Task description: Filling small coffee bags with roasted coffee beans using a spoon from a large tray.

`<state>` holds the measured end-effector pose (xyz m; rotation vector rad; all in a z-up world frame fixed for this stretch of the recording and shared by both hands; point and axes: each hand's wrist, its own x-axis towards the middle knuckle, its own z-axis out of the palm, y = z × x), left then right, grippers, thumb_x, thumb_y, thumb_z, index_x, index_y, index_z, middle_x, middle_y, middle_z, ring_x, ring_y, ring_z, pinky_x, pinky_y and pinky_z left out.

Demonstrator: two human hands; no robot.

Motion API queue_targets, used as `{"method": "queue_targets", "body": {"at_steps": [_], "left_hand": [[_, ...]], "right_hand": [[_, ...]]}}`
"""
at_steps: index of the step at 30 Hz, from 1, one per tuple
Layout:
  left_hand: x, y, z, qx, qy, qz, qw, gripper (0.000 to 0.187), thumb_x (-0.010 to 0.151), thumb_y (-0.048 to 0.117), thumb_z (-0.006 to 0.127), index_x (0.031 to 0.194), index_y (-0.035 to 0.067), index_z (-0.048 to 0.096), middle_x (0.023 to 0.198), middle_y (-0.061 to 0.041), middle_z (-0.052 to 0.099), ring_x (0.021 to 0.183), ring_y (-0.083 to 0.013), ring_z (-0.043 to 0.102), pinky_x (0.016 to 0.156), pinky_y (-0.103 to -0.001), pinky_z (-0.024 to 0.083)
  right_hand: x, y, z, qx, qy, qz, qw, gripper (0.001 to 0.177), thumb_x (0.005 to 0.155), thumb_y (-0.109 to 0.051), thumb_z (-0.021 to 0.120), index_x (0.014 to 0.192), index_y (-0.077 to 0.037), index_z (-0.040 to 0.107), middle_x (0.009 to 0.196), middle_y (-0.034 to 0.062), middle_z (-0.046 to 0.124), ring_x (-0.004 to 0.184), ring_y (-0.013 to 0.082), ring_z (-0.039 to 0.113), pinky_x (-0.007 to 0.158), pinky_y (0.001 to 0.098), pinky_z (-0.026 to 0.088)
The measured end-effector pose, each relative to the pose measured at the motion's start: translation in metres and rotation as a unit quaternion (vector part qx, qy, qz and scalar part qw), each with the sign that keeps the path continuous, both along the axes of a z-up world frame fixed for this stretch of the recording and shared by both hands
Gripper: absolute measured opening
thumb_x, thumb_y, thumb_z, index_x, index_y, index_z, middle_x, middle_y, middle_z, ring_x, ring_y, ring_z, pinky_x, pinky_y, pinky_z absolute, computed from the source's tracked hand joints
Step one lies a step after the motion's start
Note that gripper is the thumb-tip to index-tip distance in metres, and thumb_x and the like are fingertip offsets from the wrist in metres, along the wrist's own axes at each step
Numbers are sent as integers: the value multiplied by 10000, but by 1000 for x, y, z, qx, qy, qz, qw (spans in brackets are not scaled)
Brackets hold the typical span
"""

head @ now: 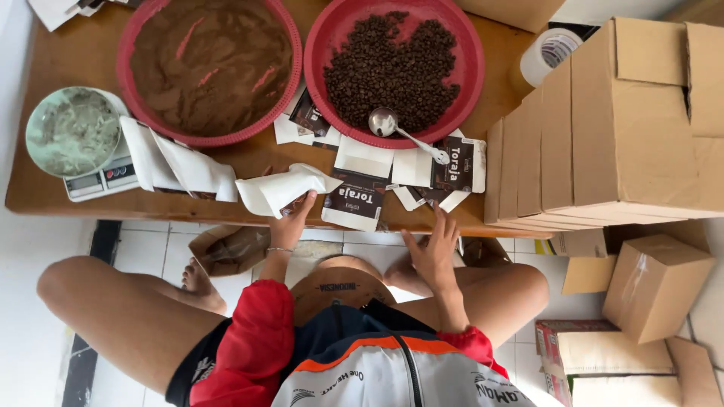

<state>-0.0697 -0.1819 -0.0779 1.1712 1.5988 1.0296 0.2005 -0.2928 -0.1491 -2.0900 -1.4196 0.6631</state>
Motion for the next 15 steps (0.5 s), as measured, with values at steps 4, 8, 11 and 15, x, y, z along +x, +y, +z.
{"method": "queue_targets", "body": {"at_steps": [4, 8, 11, 15], "left_hand": [[-13, 13, -35, -5, 2, -27, 1000, 671, 868, 454, 856, 1244, -50, 621, 1156, -201, 683, 1085, -292, 660, 1001, -459, 504], [-18, 22, -75, -1, -19, -61, 998, 697, 859, 503, 849, 1221, -57, 644, 1161, -204, 691, 1103, -295, 662, 1005, -452, 503], [-4, 36, -35, -76, -42, -48, 995, 838, 801, 562, 862, 1307, -51, 597, 1269, -203, 659, 1217, -287, 612, 1087, -425, 440], [-14, 39, -12, 92, -16, -80, 992, 684, 852, 236, 860, 1338, -132, 549, 1355, -315, 559, 1324, -358, 515, 1134, -485, 401]], "right_hand": [[-12, 3, -23, -58, -6, -29, 998, 891, 912, -530, 729, 1613, -174, 311, 1430, 147, 378, 1322, 425, 336, 1106, 591, 346], [-11, 32, -10, 100, 143, -65, 983, 693, 993, -262, 698, 1543, -59, 328, 1282, 159, 554, 1097, 266, 567, 896, 348, 455], [3, 62, 5, 103, 315, -121, 936, 686, 1044, -170, 626, 1565, 2, 213, 1228, 215, 584, 943, 255, 671, 721, 316, 575], [14, 83, 8, 104, 404, -164, 894, 643, 1083, -207, 581, 1574, 1, 222, 1196, 204, 597, 856, 260, 704, 662, 347, 609]]}}
